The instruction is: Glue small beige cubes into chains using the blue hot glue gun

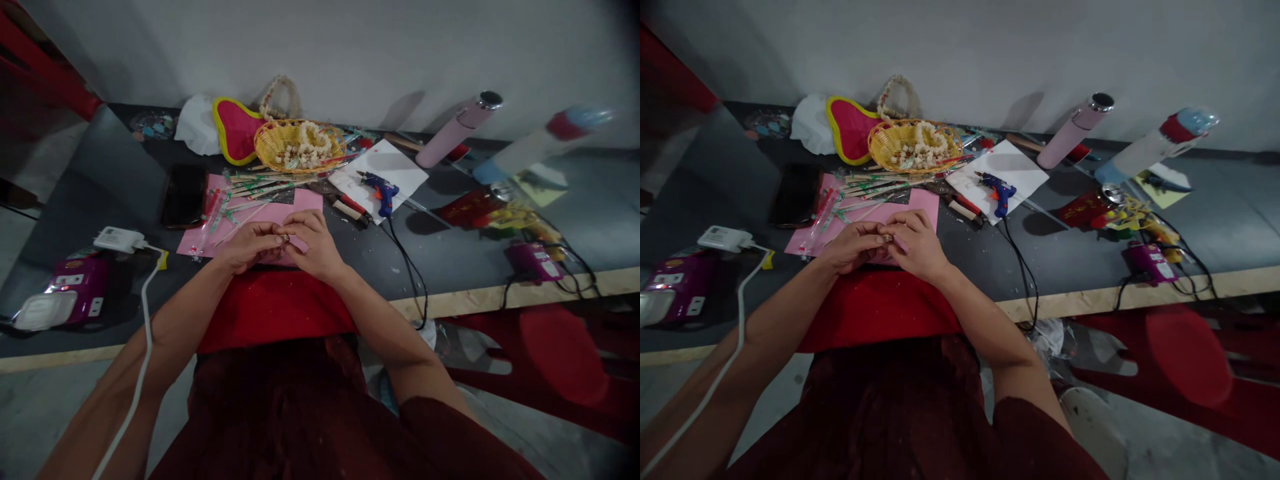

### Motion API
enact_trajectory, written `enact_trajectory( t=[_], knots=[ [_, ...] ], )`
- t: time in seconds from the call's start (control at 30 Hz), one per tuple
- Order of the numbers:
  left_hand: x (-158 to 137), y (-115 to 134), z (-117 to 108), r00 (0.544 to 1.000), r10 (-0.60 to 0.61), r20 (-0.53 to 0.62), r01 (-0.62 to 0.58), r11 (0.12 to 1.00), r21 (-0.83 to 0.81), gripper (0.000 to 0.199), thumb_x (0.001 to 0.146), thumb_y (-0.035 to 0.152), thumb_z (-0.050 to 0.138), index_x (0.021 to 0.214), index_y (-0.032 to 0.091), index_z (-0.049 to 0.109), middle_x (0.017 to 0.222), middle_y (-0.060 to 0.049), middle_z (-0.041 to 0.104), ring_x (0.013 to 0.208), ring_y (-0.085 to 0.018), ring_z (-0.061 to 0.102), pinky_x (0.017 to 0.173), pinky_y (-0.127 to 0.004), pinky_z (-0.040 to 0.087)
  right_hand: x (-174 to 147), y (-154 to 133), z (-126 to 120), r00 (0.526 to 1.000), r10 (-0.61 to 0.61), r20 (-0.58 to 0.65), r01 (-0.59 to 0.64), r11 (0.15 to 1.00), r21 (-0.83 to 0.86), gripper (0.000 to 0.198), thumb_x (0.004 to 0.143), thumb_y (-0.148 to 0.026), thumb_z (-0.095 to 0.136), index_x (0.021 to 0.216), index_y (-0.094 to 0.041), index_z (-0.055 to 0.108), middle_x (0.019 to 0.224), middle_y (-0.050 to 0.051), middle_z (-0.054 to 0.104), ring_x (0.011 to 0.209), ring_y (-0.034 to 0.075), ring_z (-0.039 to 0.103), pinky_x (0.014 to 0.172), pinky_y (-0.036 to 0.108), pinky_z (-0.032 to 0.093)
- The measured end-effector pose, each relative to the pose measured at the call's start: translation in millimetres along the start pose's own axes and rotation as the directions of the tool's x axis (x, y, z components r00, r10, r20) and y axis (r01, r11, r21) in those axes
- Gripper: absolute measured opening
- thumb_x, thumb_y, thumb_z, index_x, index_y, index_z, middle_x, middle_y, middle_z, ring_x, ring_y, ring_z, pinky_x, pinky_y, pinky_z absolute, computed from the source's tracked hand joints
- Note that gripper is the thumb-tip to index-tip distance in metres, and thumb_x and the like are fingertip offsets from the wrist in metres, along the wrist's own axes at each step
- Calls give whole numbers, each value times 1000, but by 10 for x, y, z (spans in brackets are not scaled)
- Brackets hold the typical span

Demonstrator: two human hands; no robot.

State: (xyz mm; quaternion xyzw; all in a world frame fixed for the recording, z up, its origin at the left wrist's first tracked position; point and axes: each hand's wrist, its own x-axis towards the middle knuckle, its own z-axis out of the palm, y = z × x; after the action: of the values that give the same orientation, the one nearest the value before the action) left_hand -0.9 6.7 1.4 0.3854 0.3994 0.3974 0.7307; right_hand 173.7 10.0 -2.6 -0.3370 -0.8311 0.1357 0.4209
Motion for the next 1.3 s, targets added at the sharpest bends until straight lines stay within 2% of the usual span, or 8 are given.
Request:
enact_trajectory(
  t=[0.2,0.5,0.7,1.03,1.17,1.3],
  knots=[
    [1,3,-6,1000,0,-5,0,1000,5,28,57,27,86,76,13,69,66,1,61,55,-7,54,54,-20,43,-4,12,3,999,15,33,-14,999,-38,23,82,-15,59,101,-24,67,104,5,64,104,21,53,95,43,47],
    [17,-17,-1,1000,23,-5,-23,999,-30,24,59,23,84,76,13,72,69,0,63,59,-8,56,58,-20,45,-7,25,22,999,-32,4,33,997,-66,26,82,-13,58,104,-23,66,104,6,65,103,22,55,93,42,49],
    [32,-50,-31,999,48,-10,-48,998,-29,26,58,25,85,78,13,73,68,0,63,57,-7,55,58,-20,46,-10,9,25,1000,-19,-5,19,999,-36,26,83,-19,59,107,-22,67,105,7,64,103,22,55,94,43,48],
    [46,-59,-44,994,107,11,-106,993,-60,27,57,26,87,76,14,74,70,-1,65,62,-8,58,59,-19,47,-9,-4,38,999,21,36,-22,1000,10,28,86,-20,56,112,-23,65,109,7,62,106,22,52,95,44,48],
    [46,-51,-41,995,100,17,-99,993,-58,27,56,26,87,76,14,74,69,0,65,60,-7,58,60,-20,48,-12,-11,33,1000,25,16,-26,999,43,28,85,-21,57,113,-23,65,109,8,62,107,21,53,97,43,48],
    [21,-17,-27,997,70,14,-69,997,-29,26,57,28,87,72,13,72,66,0,65,58,-8,58,59,-20,48,-11,-18,-15,998,68,17,-70,990,122,43,85,-28,61,127,-25,55,119,9,59,114,22,53,99,43,48]
  ],
)
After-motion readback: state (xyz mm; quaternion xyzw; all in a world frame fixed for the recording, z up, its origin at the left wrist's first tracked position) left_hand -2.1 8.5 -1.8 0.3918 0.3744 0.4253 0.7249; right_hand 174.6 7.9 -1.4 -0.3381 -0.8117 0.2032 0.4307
